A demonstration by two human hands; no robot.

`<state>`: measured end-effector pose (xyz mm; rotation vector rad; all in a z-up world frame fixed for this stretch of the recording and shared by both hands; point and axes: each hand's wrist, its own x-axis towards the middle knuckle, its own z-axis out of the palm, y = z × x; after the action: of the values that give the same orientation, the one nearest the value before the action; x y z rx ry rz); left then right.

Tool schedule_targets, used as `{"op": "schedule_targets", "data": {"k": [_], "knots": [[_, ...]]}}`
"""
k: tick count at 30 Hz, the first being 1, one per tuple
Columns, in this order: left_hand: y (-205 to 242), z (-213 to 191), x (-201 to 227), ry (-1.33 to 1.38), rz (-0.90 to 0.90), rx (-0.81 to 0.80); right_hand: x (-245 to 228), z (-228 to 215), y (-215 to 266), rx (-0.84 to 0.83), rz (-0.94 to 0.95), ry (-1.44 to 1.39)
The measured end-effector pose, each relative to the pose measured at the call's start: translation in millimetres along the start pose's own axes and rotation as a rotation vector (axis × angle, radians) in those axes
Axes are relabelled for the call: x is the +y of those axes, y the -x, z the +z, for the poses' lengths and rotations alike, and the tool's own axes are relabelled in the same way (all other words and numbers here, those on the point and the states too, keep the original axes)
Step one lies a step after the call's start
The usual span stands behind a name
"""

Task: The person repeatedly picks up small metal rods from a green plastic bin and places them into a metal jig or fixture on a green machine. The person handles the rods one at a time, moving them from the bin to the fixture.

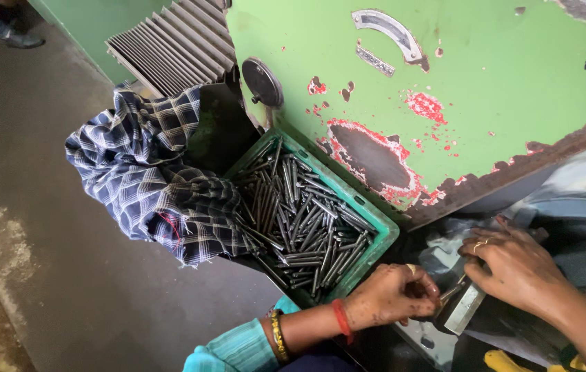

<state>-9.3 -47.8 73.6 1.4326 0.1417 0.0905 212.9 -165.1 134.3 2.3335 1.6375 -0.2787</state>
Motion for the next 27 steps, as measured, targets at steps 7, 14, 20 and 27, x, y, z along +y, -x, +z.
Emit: {"op": "schedule_targets", "data": {"k": [7, 14, 20, 27], "knots": [[-11, 13, -12, -0.298, 0.146, 0.076, 5, 9, -3, -0.076, 0.082, -0.006], [-6, 19, -38, -0.297, 0.272, 0.100, 47, 72, -19, 0.011, 0.006, 0.045], [-6, 24, -55, -0.155, 0.379, 0.076, 56, 147, -7, 0.158, -0.193, 0.045], [10, -12, -29, -0.823, 0.394, 0.201, 84, 214, -22, 0.310, -0.260, -0.053]]}}
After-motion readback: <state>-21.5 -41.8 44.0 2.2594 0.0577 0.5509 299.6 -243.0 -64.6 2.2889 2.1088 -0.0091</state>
